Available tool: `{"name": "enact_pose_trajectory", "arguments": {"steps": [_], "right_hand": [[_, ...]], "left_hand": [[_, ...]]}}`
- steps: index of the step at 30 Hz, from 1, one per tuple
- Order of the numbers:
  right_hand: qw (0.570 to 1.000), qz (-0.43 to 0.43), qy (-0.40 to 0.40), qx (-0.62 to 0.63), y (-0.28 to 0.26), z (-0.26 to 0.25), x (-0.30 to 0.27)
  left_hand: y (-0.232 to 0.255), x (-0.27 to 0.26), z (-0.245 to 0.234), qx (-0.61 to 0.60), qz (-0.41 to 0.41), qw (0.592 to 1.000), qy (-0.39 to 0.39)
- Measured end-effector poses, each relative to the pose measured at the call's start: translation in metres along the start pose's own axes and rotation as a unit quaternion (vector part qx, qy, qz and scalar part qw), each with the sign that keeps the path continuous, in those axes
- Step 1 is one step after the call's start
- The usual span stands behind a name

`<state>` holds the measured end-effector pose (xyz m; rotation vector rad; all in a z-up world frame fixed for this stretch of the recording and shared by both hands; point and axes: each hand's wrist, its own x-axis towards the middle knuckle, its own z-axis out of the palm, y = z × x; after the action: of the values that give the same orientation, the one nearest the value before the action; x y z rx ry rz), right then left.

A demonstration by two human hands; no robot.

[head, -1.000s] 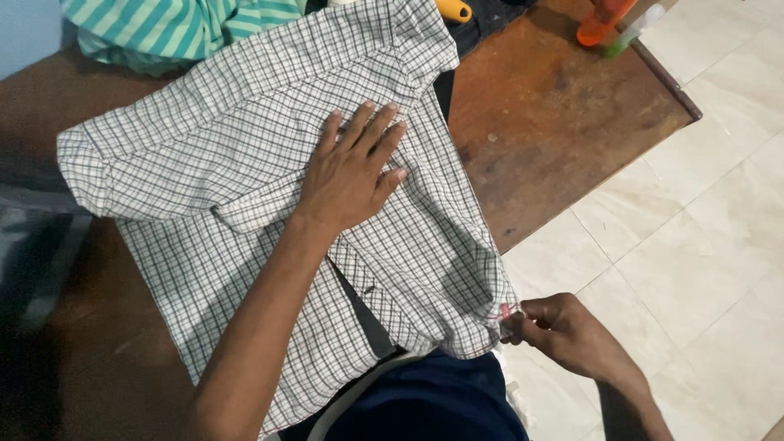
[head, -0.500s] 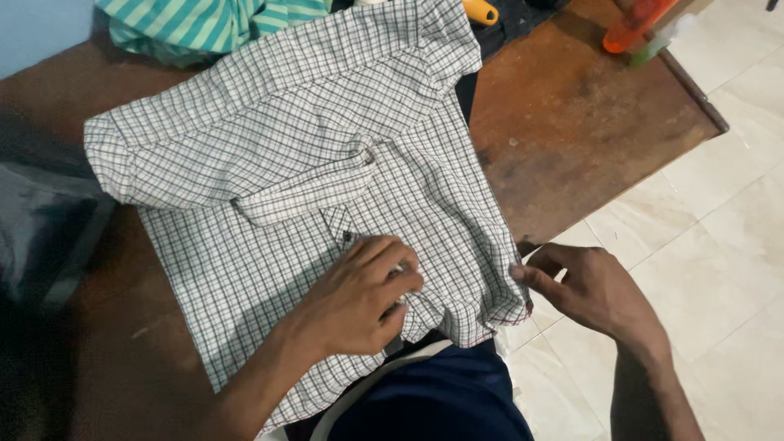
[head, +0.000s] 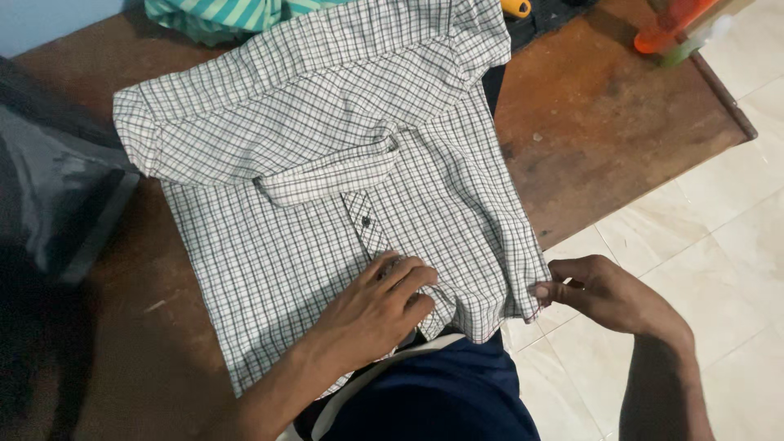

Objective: The person uses a lint roller to remove lint from a checkered shirt laid on a wooden table, then folds the shirt and places it into a black bag.

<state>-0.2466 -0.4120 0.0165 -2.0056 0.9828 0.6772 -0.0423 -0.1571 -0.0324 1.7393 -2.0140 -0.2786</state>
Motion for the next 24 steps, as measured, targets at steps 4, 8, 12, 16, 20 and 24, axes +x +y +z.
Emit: {"name": "enact_pose_trajectory", "arguments": {"steps": [4, 8, 12, 16, 20, 24], "right_hand": [[1.000, -0.003, 0.021, -0.008, 0.010, -0.001, 0.000], [0.999, -0.004, 0.038, -0.012, 0.016, 0.000, 0.003], [0.999, -0.018, 0.051, 0.000, 0.018, 0.004, 0.007], [0.998, 0.001, 0.055, -0.010, 0.020, 0.007, 0.010], [0.999, 0.001, 0.048, 0.011, 0.022, 0.007, 0.012], [0.999, 0.002, 0.043, 0.011, 0.028, 0.007, 0.013]], "left_hand": [[0.001, 0.001, 0.001, 0.017, -0.015, 1.000, -0.015], [0.007, -0.003, -0.009, -0.047, -0.004, 0.998, -0.030], [0.013, -0.003, -0.012, -0.023, 0.001, 0.999, -0.040], [0.016, -0.002, 0.000, 0.055, 0.027, 0.998, 0.016], [0.015, -0.006, 0.011, 0.098, 0.039, 0.994, 0.023], [0.013, -0.009, 0.010, 0.138, 0.031, 0.990, 0.003]]}}
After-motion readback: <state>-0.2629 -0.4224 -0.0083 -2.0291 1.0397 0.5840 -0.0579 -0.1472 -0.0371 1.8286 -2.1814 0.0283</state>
